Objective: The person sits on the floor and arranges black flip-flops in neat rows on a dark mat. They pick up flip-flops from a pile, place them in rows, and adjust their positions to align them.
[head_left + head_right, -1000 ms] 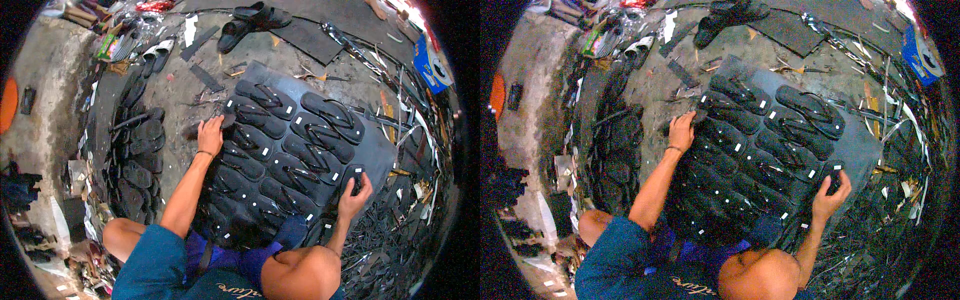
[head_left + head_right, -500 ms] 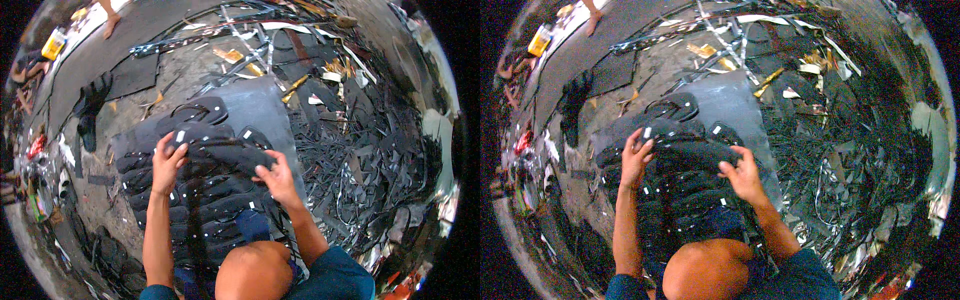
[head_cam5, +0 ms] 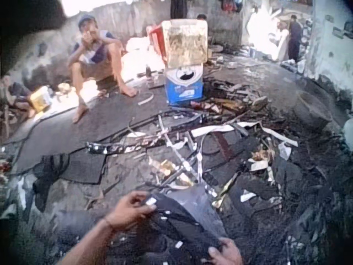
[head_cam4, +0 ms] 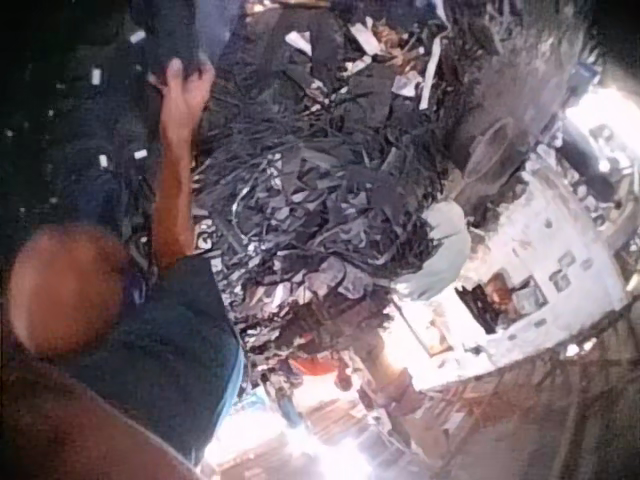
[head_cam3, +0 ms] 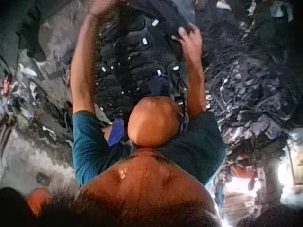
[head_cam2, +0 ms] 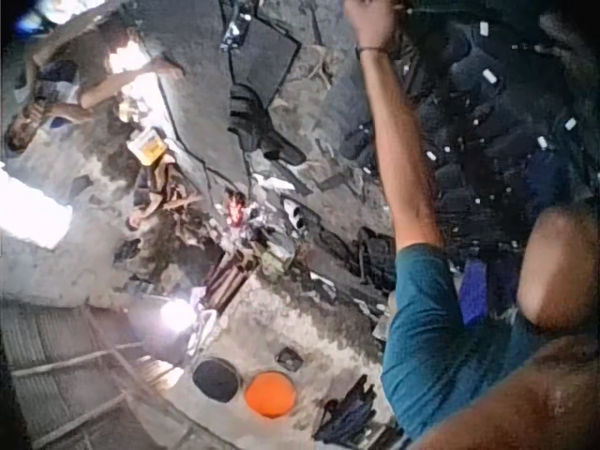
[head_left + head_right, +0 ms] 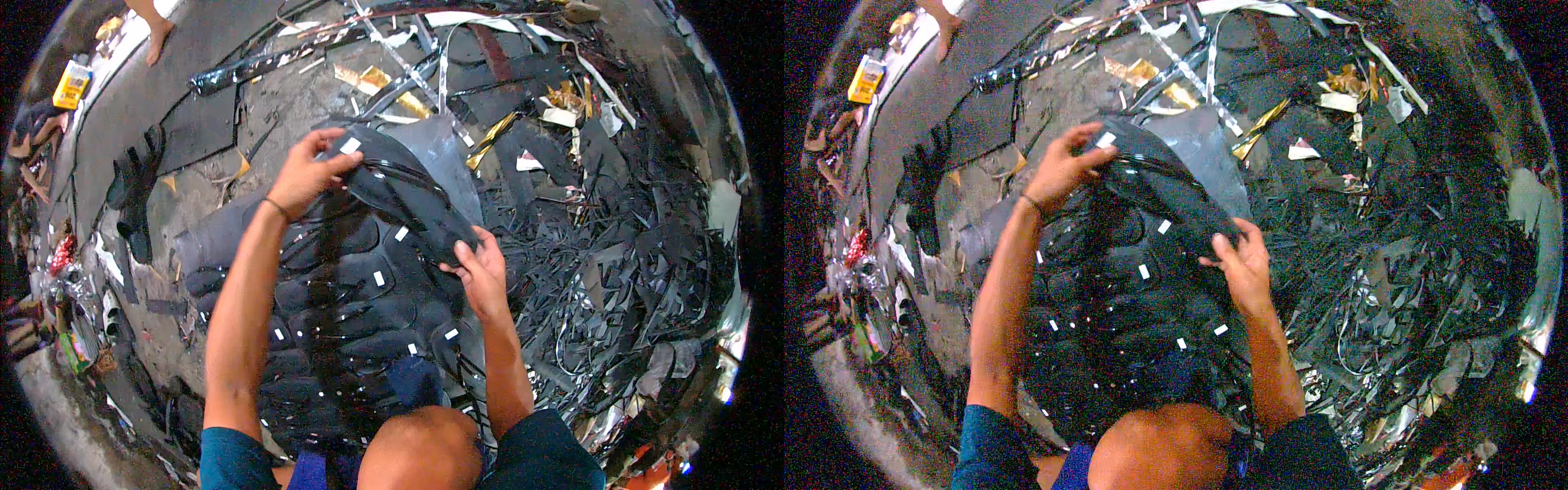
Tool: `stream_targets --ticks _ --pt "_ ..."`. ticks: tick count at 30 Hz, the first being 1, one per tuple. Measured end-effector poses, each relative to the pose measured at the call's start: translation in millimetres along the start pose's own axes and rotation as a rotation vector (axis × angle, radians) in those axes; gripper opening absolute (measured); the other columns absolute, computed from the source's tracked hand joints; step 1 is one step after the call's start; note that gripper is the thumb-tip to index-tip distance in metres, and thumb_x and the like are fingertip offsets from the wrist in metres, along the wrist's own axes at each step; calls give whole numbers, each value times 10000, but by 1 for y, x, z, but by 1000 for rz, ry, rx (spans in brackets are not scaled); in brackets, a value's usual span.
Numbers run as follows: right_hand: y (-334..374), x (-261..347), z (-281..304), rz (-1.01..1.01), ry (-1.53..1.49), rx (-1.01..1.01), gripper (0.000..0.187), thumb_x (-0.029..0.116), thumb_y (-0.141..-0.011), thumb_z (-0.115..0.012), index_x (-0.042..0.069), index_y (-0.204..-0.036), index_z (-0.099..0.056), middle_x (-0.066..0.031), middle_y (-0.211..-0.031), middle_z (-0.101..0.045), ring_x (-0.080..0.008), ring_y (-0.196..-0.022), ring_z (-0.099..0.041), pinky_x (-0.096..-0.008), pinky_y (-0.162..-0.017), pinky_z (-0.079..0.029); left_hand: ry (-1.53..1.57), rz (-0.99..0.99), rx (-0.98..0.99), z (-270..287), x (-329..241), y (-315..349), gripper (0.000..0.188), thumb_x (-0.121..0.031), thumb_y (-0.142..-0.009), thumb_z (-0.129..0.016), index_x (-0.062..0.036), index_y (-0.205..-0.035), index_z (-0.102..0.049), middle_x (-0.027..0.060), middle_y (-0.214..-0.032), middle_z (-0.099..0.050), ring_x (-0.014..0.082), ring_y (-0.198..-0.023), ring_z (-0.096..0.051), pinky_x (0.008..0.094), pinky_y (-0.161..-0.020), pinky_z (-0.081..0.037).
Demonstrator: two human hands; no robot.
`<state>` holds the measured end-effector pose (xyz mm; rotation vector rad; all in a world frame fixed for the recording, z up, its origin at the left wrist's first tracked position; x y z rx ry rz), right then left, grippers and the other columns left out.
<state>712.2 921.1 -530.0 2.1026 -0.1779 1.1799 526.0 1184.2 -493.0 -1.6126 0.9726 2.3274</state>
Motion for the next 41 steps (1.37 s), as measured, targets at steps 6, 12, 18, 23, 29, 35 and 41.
stream_targets --ticks 6,12,18,23,29,35,41 --pt "4 75 -80 734 875 69 656 337 -939 -682 25 -1447 -408 -227 -1473 -463 -343 -1394 -420 -497 -1160 -287 -18 -90 -297 139 -64 114 481 -227 -957 -690 -75 -1390 -546 59 -1241 -638 134 -1028 -634 268 -836 -502" --pt "-19 -30 -157 683 1993 633 975 642 -890 -550 66 -1593 -198 -164 -1664 -162 -390 -1545 -43 -611 -1207 -12 -235 -104 -455 238 -61 294 509 -147 -980 -641 25 -1432 -481 92 -1255 -646 160 -1137 -614 318 -1018 -465" --pt "42 8 -108 1414 1224 328 825 554 -953 -513 10 -1541 -313 -224 -1607 -285 -397 -1498 -228 -554 -1196 -128 -423 59 -965 316 -58 545 404 -140 -962 -686 14 -1320 -579 19 -1154 -663 105 -1067 -598 263 -984 -454" --pt "16 -52 -44 1290 1812 58 802 614 -1025 -304 62 -1597 -199 -129 -1669 -182 -320 -1527 -200 -576 -1189 -145 -701 124 -1302 304 1 729 340 -126 -922 -710 -43 -1240 -624 50 -1173 -676 158 -1089 -620 308 -973 -478" --pt "37 1 -72 1393 1477 34 721 523 -1009 -493 3 -1494 -377 -215 -1528 -411 -401 -1389 -413 -508 -1124 -328 -1217 77 -1481 246 124 756 461 5 -769 -724 -70 -1221 -672 112 -1195 -688 303 -1101 -631 402 -981 -493" --pt "104 -18 -190 1355 1473 437 611 288 -963 -612 -25 -1449 -412 -258 -1487 -441 -418 -1367 -426 -489 -1153 -309 -943 447 -1261 219 363 725 389 -123 -888 -682 -36 -1259 -606 162 -1406 -522 368 -1308 -470 466 -1136 -363" --pt "122 32 -153 735 1771 415 720 353 -958 -629 51 -1530 -313 -178 -1595 -296 -383 -1471 -257 -515 -1192 -180 -871 354 -1125 253 311 714 241 -83 -778 -760 -112 -950 -594 147 -1123 -530 374 -1169 -465 508 -1030 -346"
Point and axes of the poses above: each hand's wrist, its own y-axis away from the middle knuckle, its own z-axis out of the back of the hand, x = y × z, the point moved 8 cm from there along -y, towards the middle knuckle
